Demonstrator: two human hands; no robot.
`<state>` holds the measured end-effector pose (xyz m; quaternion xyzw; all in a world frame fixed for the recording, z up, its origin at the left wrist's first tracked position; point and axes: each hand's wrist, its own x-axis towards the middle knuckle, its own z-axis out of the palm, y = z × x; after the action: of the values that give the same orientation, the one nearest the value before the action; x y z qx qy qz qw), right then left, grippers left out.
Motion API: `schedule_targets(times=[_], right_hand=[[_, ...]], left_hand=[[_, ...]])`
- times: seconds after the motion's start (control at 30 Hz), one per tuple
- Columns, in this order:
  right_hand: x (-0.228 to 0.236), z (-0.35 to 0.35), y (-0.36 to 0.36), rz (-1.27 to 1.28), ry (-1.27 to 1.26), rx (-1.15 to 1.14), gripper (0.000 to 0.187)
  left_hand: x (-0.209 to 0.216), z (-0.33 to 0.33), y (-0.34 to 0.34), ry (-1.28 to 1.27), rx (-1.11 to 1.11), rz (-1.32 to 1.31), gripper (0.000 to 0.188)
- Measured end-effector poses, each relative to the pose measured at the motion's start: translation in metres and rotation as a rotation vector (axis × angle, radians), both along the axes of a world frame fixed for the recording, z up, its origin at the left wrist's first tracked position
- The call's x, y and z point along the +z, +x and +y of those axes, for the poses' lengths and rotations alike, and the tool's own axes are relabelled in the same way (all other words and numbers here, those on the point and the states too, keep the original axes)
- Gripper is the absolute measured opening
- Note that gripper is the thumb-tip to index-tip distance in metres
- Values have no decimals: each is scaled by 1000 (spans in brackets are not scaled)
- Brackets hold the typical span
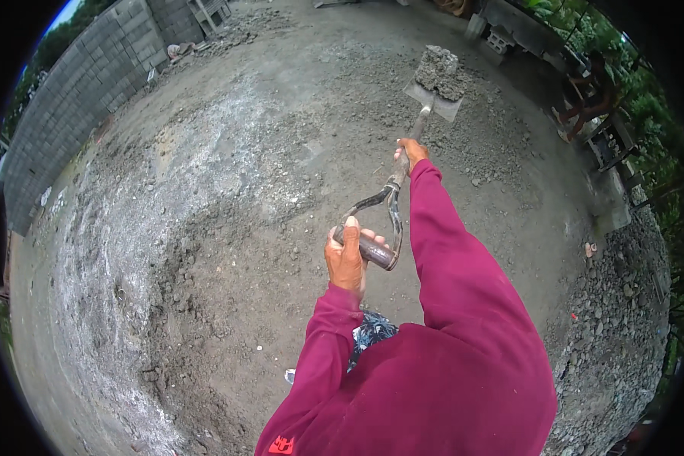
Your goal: The person uses a shovel to move sand and gravel from a pile on the ground, repeatedly digging into the pile and tossing the material aside.
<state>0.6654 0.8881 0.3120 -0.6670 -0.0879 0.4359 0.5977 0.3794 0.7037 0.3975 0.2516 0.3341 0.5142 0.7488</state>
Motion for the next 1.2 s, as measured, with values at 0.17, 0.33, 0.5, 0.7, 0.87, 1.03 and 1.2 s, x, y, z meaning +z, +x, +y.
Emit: schedule_targets(times=[0.17,0.33,0.5,0.7,0.87,1.03,1.2], right_hand=[[-10,-50,52,236,-79,116,16],[-167,-121,-68,215,-422,-56,16],[-257,-219,-305,390,-708,388,31],[-254,-312,-514,469,-880,1112,31],[-232,-401,-674,66,-771,1612,25],[-249,-439,-815,-132,-647,1842,36],[-256,-454,-957,-139,-667,1871,49]], left_hand=[[46,-2,47,86,-127,51,41],[-63,-37,-60,-443,93,258,36],[-75,-159,-233,-657,476,282,24],[-47,-348,-294,-653,951,24,20],[-89,-446,-287,-618,1528,-404,28],[-133,-451,-361,-517,1771,-472,30],[-163,-432,-507,-503,1840,-559,25]])
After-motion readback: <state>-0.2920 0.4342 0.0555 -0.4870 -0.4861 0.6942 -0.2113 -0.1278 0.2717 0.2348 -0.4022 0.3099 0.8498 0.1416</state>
